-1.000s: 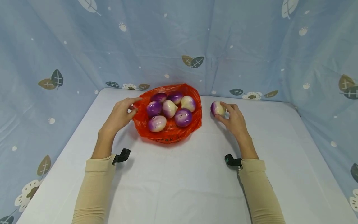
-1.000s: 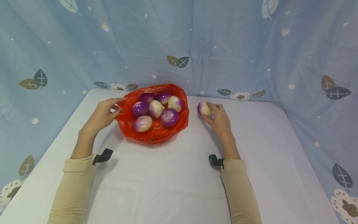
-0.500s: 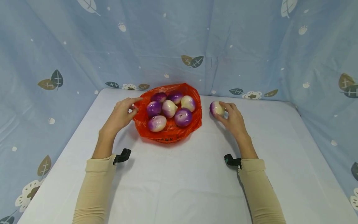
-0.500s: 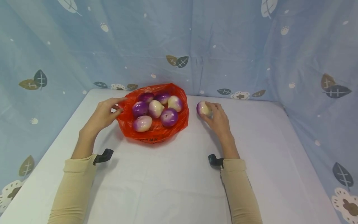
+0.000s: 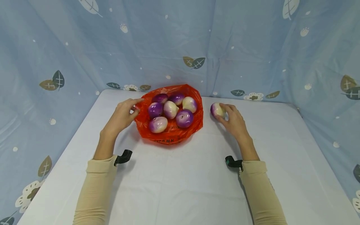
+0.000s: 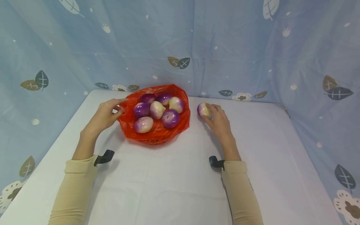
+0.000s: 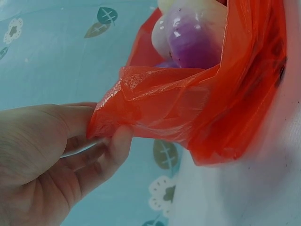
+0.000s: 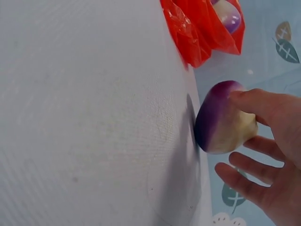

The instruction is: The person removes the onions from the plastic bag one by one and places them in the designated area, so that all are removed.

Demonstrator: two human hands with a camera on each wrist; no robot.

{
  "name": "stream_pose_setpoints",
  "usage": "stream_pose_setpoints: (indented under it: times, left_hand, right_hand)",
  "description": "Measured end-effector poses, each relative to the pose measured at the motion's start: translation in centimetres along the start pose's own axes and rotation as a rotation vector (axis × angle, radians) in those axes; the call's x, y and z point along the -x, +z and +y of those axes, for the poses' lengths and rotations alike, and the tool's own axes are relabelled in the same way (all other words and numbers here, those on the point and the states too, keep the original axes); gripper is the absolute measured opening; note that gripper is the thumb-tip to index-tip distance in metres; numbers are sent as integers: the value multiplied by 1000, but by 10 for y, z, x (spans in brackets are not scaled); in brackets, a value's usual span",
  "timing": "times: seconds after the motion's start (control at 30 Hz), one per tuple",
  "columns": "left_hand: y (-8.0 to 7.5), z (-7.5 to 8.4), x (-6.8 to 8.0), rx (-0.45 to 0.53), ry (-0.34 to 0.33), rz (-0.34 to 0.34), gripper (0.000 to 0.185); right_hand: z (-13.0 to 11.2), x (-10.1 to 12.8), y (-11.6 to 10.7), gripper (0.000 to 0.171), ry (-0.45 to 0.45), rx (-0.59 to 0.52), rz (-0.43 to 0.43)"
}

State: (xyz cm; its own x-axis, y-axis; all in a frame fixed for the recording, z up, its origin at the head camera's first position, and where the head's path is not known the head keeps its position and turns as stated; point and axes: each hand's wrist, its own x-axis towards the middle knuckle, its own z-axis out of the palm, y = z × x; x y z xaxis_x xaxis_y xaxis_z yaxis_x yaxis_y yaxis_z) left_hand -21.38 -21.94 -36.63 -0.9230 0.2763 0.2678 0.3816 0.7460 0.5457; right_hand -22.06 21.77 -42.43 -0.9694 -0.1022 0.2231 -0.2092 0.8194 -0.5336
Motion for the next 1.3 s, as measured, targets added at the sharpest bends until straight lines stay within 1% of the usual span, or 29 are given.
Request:
stream_pose_setpoints:
  times: [0.2,0.33,0.53,0.67,1.0,1.17,1.3]
  left_hand:
    - [0,2,0,-9,2,-12,45]
    - [-1,2,1,-12,9,1,45]
    - [-1,3,-1,-10,44,11,45]
    - [0,3,-1,-4,44,9,45]
    - [0,1,1,-14,12,-3,45]
    - [0,2,2,-17,14,-3,45]
    - [0,2,1,-16,29,4,45]
  right_hand:
    - [-2,0,1,61,-23,17,-22]
    - [-4,-1,0,62,-38,25,-34]
    - [-7,1,-1,63,-27,44,-60]
    - [-8,2,-1,63,-23,58,-60]
    - [-16,3,-6,64,-48,69,-36]
    - [-26,5,-10,64,-79,46,-1]
    - [-35,6,-12,63,-99,31,21]
